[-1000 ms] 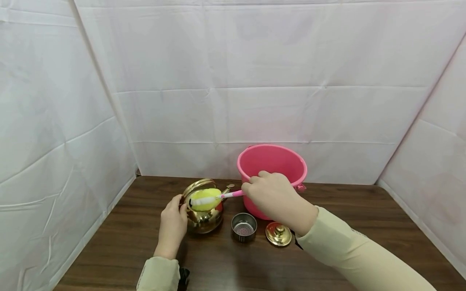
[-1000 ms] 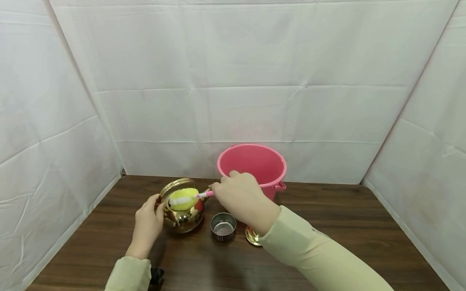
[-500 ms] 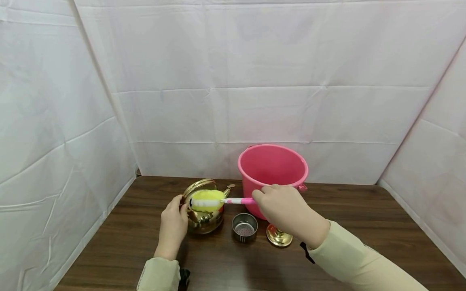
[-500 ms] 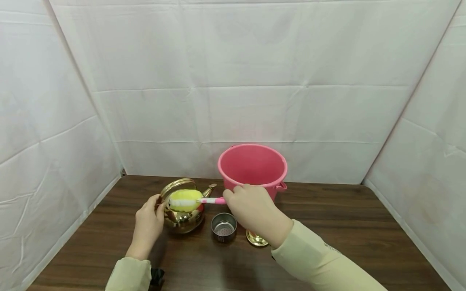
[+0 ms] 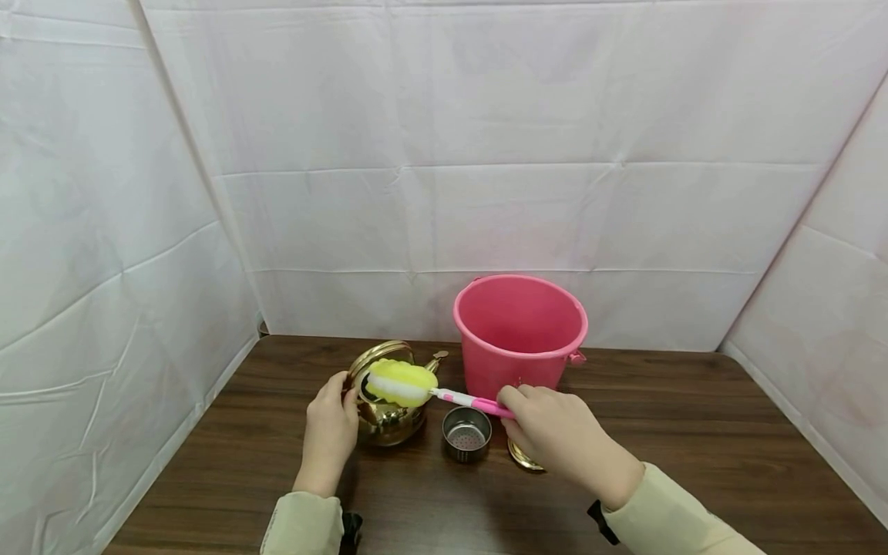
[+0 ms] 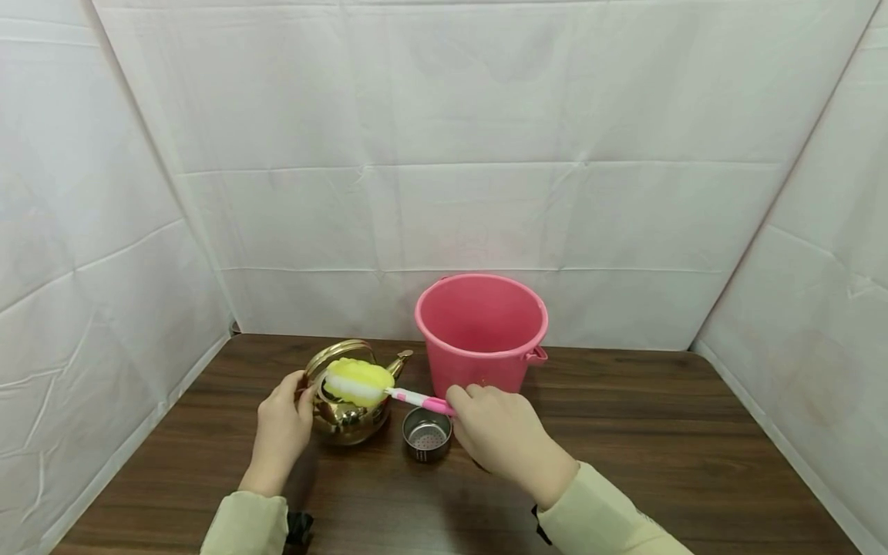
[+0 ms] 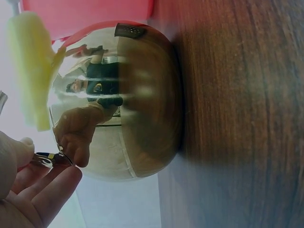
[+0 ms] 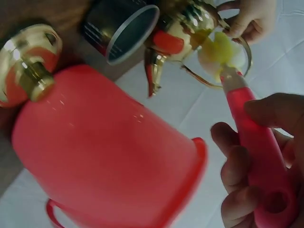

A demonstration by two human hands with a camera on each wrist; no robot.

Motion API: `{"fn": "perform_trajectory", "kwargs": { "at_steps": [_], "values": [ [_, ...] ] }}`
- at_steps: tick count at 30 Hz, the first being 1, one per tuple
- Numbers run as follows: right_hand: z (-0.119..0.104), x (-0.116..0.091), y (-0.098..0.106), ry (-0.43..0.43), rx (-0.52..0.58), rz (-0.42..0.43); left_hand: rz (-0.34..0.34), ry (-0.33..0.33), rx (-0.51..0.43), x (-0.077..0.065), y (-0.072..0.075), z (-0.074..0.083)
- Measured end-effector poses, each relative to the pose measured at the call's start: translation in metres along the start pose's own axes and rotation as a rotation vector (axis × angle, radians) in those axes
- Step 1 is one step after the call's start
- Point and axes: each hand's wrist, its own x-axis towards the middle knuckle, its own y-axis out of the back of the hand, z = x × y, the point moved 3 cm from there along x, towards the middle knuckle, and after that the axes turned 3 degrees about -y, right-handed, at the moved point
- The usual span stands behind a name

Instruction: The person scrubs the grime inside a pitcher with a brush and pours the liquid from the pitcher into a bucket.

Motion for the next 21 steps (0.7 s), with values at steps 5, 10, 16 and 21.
{"fn": "perform_trajectory", "kwargs": {
  "at_steps": [5,10,16,21],
  "values": [
    [0.001,-0.011,-0.007,-0.036,0.05,0.05,0.002,-0.005,0.005,0.0,0.0,0.001],
    [0.003,-0.022,-0.014,-0.022,0.074,0.15,0.001,0.0,0.002,0.0,0.0,0.0],
    [0.006,-0.033,-0.019,0.01,0.098,0.237,0.001,0.009,0.002,-0.001,0.001,0.0],
    [0.008,-0.042,-0.021,0.01,0.13,0.27,0.007,0.006,0.002,-0.001,0.002,0.001]
  ]
}}
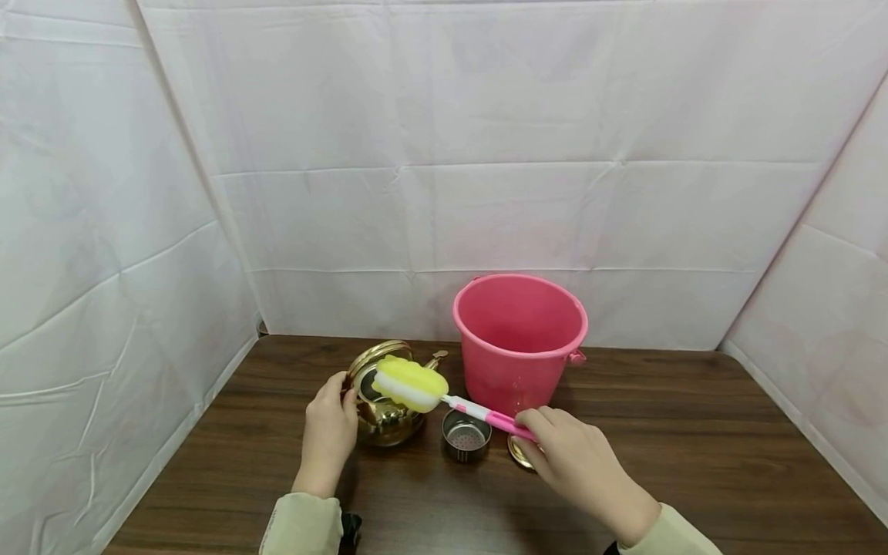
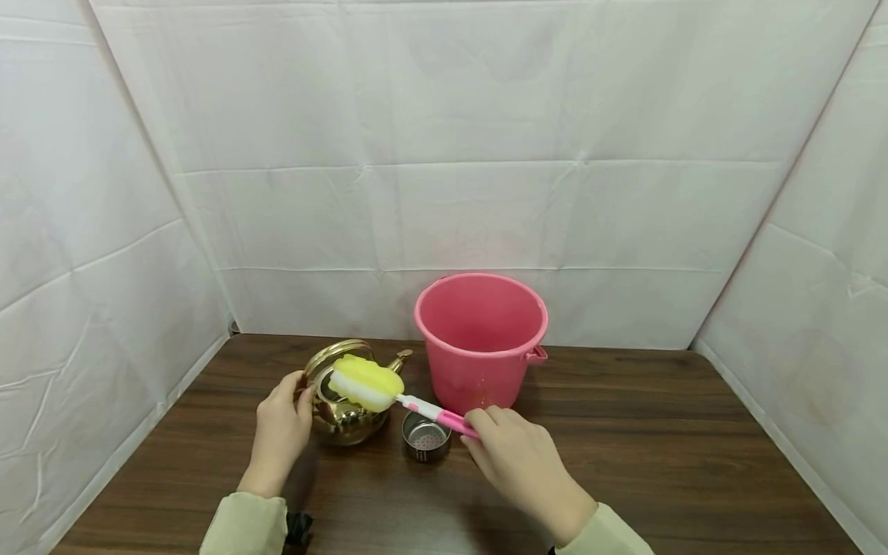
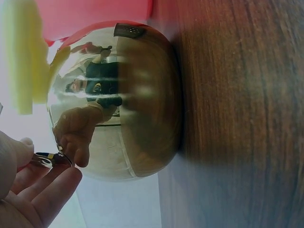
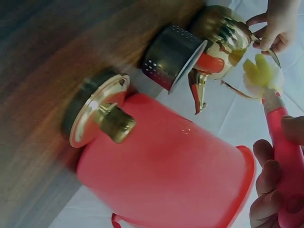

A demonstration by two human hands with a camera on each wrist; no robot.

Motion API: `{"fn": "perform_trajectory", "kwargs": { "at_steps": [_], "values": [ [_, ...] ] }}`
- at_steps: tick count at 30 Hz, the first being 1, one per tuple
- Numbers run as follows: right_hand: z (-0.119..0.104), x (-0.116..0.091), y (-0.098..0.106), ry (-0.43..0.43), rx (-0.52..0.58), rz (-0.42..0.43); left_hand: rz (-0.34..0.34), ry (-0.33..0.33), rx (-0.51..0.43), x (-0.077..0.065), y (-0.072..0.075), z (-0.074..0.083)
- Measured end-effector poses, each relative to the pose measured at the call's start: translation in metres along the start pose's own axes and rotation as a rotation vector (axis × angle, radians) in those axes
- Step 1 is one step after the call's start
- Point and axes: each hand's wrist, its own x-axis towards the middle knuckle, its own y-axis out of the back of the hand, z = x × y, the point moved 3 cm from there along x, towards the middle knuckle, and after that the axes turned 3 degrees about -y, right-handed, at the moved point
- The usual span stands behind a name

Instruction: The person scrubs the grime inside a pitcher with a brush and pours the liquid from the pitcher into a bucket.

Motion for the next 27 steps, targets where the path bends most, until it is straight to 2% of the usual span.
{"fn": "perform_trajectory", "kwargs": {
  "at_steps": [11,27],
  "values": [
    [0.003,-0.017,0.005,-0.012,0.001,0.044,0.0,0.007,-0.002,0.0,0.002,0.0],
    [0.002,-0.038,0.016,-0.076,0.002,0.049,-0.005,0.002,0.002,0.0,0.001,0.0]
  ]
}}
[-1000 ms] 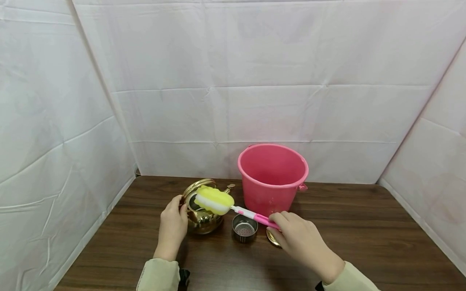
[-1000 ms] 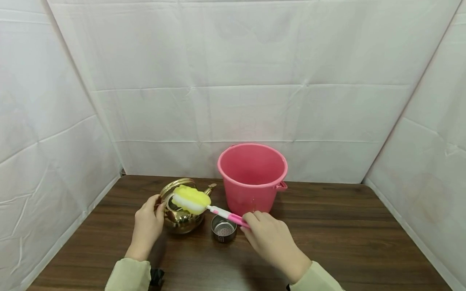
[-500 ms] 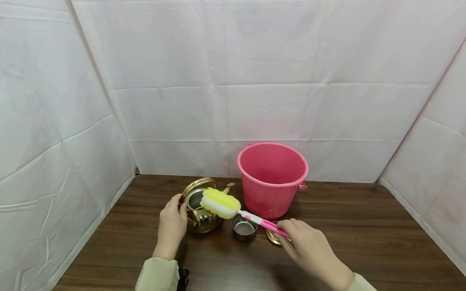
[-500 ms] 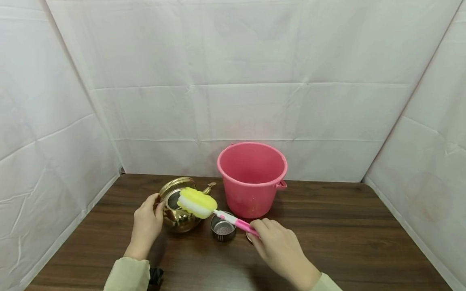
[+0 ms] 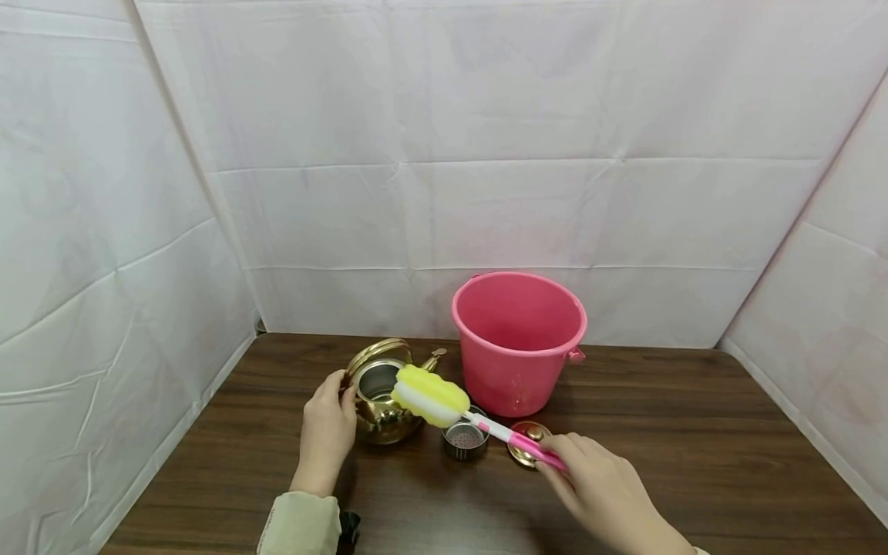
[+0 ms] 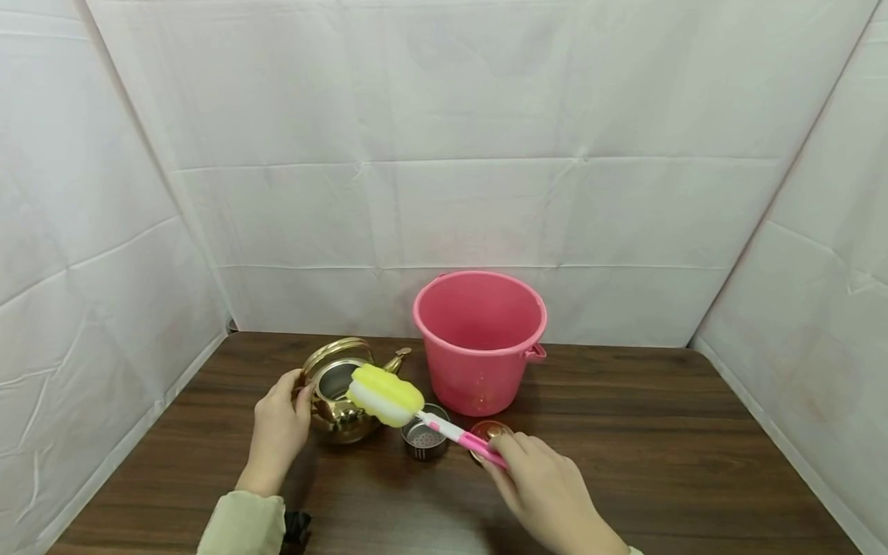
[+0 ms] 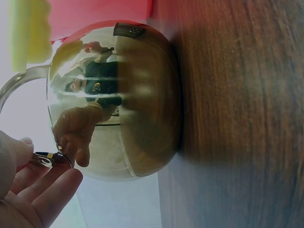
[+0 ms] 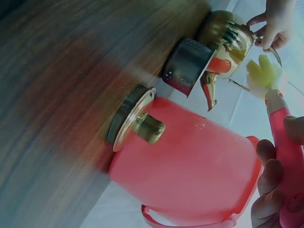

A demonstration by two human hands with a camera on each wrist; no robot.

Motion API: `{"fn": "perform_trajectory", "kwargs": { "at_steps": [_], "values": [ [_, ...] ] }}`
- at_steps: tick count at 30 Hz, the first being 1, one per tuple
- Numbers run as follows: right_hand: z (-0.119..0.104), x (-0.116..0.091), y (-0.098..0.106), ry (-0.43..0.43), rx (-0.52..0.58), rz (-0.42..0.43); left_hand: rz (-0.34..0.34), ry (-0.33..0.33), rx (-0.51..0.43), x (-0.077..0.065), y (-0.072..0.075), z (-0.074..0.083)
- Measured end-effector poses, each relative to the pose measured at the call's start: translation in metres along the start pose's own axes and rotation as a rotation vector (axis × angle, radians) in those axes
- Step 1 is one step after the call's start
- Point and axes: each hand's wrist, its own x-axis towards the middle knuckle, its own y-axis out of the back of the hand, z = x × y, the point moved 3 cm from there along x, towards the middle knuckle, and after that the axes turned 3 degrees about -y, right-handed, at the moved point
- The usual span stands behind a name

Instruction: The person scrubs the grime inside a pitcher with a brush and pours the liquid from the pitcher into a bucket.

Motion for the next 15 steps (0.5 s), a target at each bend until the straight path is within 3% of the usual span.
{"fn": "perform_trajectory", "kwargs": {
  "at_steps": [6,15],
  "values": [
    [0.002,-0.004,0.003,-0.034,-0.012,-0.033,0.0,0.004,-0.004,0.0,0.002,0.0],
    [0.008,-0.014,0.011,-0.063,-0.026,-0.011,0.002,-0.004,-0.005,-0.001,0.003,0.001]
  ]
}}
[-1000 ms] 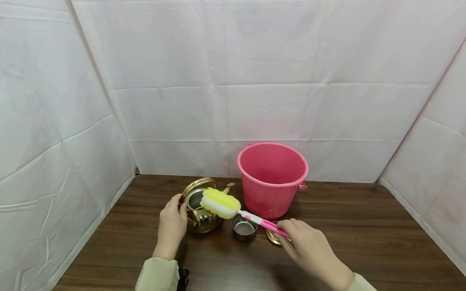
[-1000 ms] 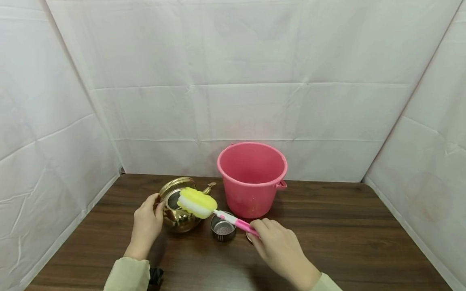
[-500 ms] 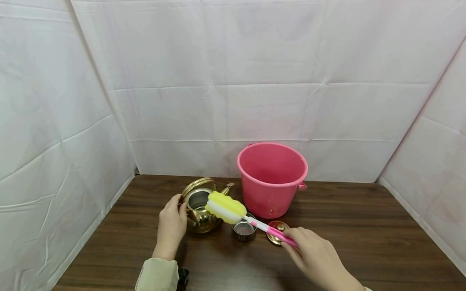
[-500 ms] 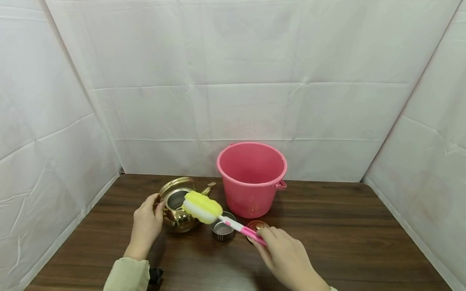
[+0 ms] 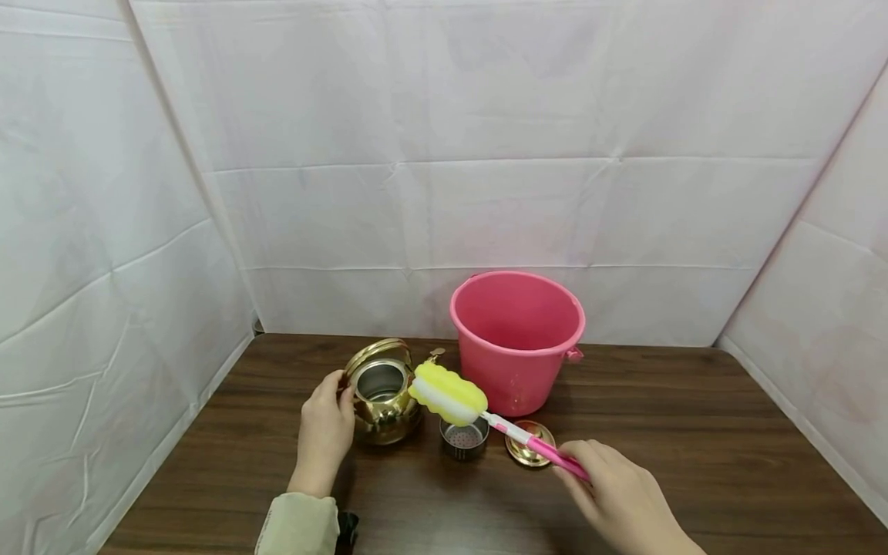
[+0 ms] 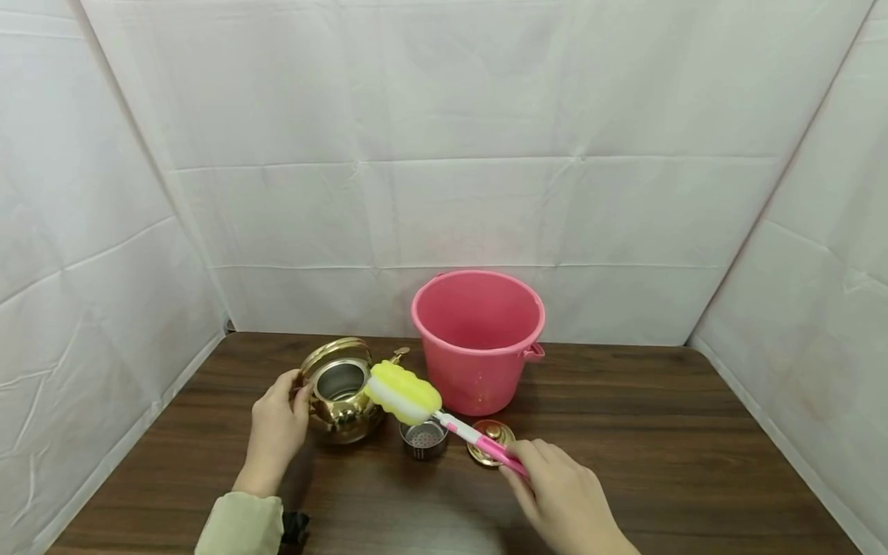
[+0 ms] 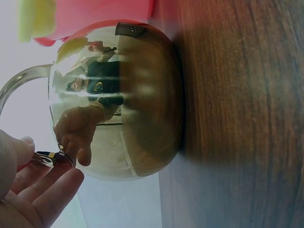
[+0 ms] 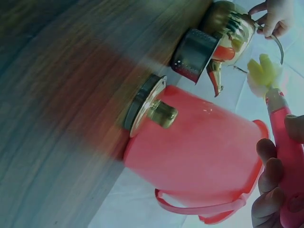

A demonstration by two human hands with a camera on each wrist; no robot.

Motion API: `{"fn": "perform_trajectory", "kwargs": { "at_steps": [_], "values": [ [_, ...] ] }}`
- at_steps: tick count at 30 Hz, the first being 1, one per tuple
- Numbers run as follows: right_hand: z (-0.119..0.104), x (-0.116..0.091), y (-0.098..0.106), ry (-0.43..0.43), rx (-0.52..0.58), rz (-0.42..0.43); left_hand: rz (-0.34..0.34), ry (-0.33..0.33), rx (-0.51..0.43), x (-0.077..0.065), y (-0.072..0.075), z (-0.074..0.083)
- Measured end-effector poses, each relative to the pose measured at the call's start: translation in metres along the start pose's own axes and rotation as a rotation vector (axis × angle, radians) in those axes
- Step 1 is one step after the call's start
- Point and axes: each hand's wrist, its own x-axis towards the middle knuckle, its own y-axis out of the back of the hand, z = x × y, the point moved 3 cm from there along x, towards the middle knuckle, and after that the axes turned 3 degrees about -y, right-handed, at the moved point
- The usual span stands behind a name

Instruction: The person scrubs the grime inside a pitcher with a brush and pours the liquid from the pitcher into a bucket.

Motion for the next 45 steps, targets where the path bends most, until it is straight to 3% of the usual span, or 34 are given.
{"fn": "perform_trajectory", "kwargs": {
  "at_steps": [10,19,25,29,38,45],
  "values": [
    [0.005,-0.016,0.01,-0.081,-0.039,-0.058,-0.008,0.005,-0.005,-0.001,0.0,0.0],
    [0.005,-0.028,0.018,-0.13,-0.017,0.002,-0.025,0.016,-0.005,-0.002,0.003,0.001],
    [0.002,-0.037,0.021,-0.306,-0.054,-0.077,-0.031,0.02,-0.005,-0.002,0.003,0.001],
    [0.002,-0.044,0.024,-0.387,-0.066,-0.081,-0.028,0.01,-0.008,-0.002,0.003,0.001],
    [0.005,-0.058,0.032,-0.399,-0.057,-0.002,-0.013,-0.002,-0.005,-0.002,0.003,0.001],
    [0.01,-0.063,0.038,-0.45,-0.047,-0.001,-0.013,-0.002,-0.006,-0.002,0.004,0.002]
  ]
}}
